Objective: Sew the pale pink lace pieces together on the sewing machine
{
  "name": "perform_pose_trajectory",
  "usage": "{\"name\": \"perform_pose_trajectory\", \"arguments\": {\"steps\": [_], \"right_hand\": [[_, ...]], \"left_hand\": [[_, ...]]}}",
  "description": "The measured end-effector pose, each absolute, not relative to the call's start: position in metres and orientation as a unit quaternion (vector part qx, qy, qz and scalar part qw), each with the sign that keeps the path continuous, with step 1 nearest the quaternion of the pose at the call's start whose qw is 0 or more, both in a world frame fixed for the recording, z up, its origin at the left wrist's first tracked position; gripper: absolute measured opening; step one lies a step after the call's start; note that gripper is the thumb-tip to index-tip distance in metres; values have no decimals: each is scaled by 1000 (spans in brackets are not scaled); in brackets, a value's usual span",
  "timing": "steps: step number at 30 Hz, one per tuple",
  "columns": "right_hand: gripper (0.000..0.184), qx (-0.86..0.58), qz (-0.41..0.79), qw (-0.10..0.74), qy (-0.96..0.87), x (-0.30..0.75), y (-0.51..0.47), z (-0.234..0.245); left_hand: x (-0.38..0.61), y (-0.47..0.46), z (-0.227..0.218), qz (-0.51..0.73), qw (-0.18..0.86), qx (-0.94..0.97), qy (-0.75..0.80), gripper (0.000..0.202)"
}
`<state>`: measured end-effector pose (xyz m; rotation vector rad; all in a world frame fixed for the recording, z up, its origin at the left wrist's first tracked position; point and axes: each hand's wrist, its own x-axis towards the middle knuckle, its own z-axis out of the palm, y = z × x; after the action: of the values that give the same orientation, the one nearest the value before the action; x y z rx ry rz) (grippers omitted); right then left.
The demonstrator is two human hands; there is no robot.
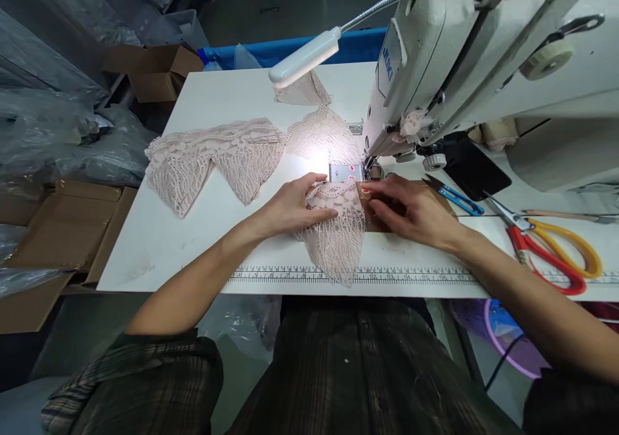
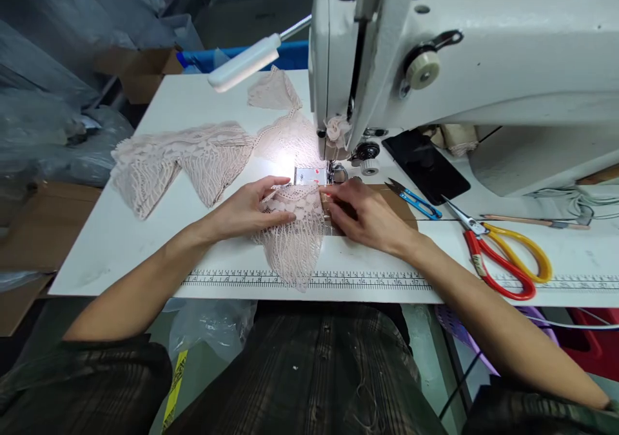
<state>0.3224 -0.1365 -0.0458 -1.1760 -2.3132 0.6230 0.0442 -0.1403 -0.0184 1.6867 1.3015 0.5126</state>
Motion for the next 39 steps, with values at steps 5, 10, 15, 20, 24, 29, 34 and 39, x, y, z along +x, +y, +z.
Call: {"name": "perform_pose_trajectory", "arguments": {"steps": [5, 10, 15, 20, 24, 29, 34, 39], "right_hand": [[38, -384, 10, 197, -902, 315, -139, -58], [40, -400, -10, 183, -898, 315, -131, -63], [48, -376, 22, 230, -897, 318, -135, -65], [43, -383, 16, 180, -906, 314, -140, -64], [42, -397, 25, 167, -902, 313, -141, -64], [47, -398, 30, 164, -902, 313, -139, -59], [49, -382, 38, 119, -916, 311, -130, -49], [47, -410, 7, 101, -907, 305, -132, -50]], "left_hand": [[46, -140, -15, 172, 405, 708, 553, 76], [45, -135, -20, 189, 376, 684, 596, 75], [38, -132, -18, 181, 421, 680, 572, 82], [37, -129, -18, 195, 457, 658, 566, 80], [37, -126, -21, 221, 454, 632, 588, 68], [35, -126, -17, 208, 472, 644, 566, 79], [32, -124, -13, 201, 474, 662, 544, 74], [30, -120, -14, 196, 478, 655, 551, 72]]}}
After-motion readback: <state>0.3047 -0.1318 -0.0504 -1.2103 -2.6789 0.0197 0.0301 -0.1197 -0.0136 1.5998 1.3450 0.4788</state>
